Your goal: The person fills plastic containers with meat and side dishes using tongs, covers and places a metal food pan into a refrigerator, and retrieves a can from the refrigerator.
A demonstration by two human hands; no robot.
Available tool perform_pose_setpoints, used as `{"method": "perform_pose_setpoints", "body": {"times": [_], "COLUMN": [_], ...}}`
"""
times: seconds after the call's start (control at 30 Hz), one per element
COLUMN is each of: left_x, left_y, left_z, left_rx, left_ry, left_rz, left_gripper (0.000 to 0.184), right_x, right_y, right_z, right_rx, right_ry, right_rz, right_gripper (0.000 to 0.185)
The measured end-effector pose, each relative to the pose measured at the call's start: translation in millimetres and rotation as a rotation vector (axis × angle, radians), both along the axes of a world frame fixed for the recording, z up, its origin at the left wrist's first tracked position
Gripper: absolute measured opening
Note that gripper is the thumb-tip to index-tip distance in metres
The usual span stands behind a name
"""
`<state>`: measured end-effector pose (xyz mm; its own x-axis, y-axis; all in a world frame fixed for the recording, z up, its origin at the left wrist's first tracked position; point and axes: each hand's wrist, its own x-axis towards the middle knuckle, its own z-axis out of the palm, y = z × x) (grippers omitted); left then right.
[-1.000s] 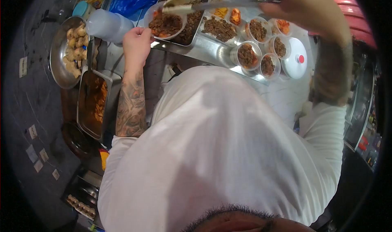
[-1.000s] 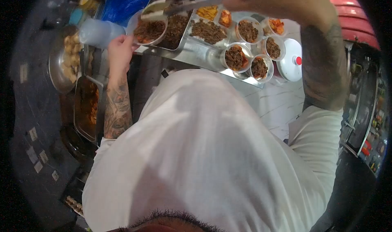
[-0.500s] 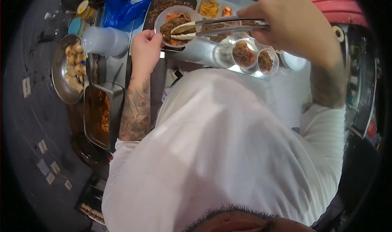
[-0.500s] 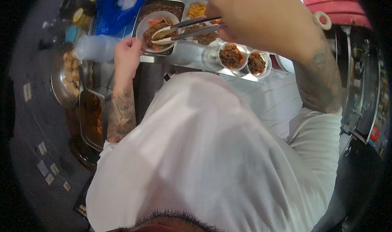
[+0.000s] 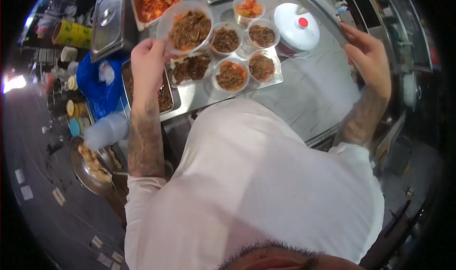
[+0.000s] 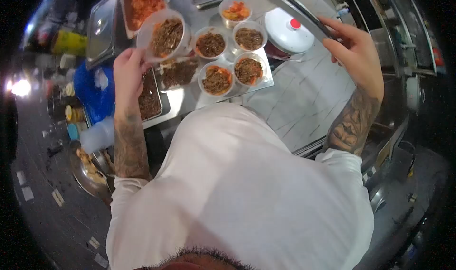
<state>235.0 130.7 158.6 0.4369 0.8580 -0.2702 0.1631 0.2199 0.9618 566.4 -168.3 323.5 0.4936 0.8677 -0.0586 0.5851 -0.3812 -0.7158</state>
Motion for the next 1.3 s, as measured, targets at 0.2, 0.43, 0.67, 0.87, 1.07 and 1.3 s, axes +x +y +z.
{"method": "perform_pose_setpoints", "body": {"times": [0.2,0.43,0.67,0.87,1.07,1.3], "left_x": [129,180,181,179,204,263], "left_y": [46,86,67,51,-9,3], "left_z": [8,-83,-122,-126,-37,-70], "left_rx": [0.488,0.614,0.151,0.044,0.304,0.183], "left_ry": [0.413,0.762,0.361,0.356,0.666,0.742], "left_rz": [-0.106,-0.173,0.068,0.116,-0.28,-0.42], "left_gripper": [0.03,0.038,0.034,0.038,0.043,0.039], "right_x": [31,47,64,83,85,89], "right_y": [-85,-148,-142,-131,-103,9], "right_z": [-29,-71,-82,-93,-103,-138], "right_rx": [-0.014,-0.003,-0.066,-0.016,-0.102,-0.107], "right_ry": [0.135,0.34,0.365,0.455,0.391,-0.298], "right_rz": [-0.389,-0.553,-0.541,-0.466,-0.386,-0.055], "right_gripper": [0.043,0.046,0.048,0.047,0.044,0.039]}}
